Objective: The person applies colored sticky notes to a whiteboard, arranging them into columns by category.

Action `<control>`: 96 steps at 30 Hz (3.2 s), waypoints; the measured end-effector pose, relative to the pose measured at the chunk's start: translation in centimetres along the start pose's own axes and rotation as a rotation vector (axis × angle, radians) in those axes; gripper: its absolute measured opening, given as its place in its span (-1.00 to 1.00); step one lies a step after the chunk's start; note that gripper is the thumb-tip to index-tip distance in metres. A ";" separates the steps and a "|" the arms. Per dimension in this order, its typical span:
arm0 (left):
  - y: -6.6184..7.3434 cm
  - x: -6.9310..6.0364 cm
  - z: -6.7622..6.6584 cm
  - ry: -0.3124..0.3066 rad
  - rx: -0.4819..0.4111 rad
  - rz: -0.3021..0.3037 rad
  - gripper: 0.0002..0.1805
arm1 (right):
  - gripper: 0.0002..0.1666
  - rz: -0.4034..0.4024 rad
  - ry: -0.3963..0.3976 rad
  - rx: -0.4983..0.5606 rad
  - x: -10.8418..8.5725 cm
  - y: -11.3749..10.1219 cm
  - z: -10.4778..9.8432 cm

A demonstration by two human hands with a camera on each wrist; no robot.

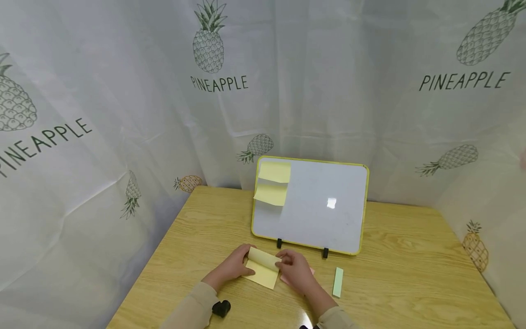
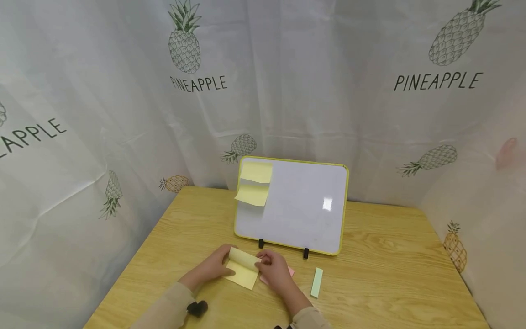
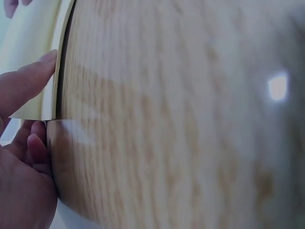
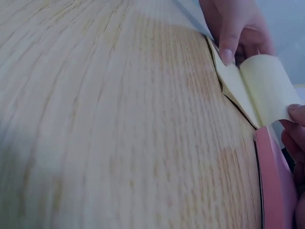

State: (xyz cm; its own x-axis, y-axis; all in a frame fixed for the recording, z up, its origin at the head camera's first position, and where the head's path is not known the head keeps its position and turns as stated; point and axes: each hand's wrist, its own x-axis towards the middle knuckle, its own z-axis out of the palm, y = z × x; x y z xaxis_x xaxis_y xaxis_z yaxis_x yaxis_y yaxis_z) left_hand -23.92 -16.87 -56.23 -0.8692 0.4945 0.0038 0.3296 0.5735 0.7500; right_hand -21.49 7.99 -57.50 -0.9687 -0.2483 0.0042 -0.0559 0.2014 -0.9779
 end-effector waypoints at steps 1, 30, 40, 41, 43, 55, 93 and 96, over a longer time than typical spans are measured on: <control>0.0 0.0 0.0 0.001 0.004 -0.001 -0.30 | -0.73 0.004 0.015 0.025 0.0 0.0 0.0; -0.3 0.2 0.6 0.012 0.011 -0.012 -0.30 | -0.79 -0.008 0.256 0.103 0.4 0.9 -0.1; -0.5 0.3 0.6 0.008 -0.099 -0.003 -0.11 | -0.76 -0.017 0.313 0.130 0.4 0.9 -0.1; -0.5 0.3 0.6 0.007 -0.098 0.003 -0.15 | -0.77 -0.016 0.316 0.133 0.4 1.0 -0.1; -0.4 0.2 0.6 0.003 -0.069 0.018 -0.26 | -0.77 -0.009 0.325 0.132 0.5 1.0 0.0; -0.1 0.1 0.5 -0.034 0.098 0.051 -0.58 | -0.79 0.018 0.340 0.148 0.4 0.8 -0.2; 3.5 0.9 -1.2 0.198 -0.266 -0.063 -0.23 | -0.81 0.040 0.310 0.301 0.4 -2.9 -2.0; 4.2 1.2 -1.8 0.189 -0.300 -0.041 -0.21 | -0.80 0.060 0.316 0.289 0.5 -3.2 -2.1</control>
State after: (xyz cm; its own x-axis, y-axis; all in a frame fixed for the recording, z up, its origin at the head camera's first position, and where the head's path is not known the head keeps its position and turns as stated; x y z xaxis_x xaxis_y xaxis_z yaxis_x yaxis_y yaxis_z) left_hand -24.25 -15.06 -51.93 -0.9415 0.3293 0.0713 0.1947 0.3588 0.9129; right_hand -22.28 9.25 -53.95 -0.9971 0.0672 -0.0344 0.0291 -0.0781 -0.9965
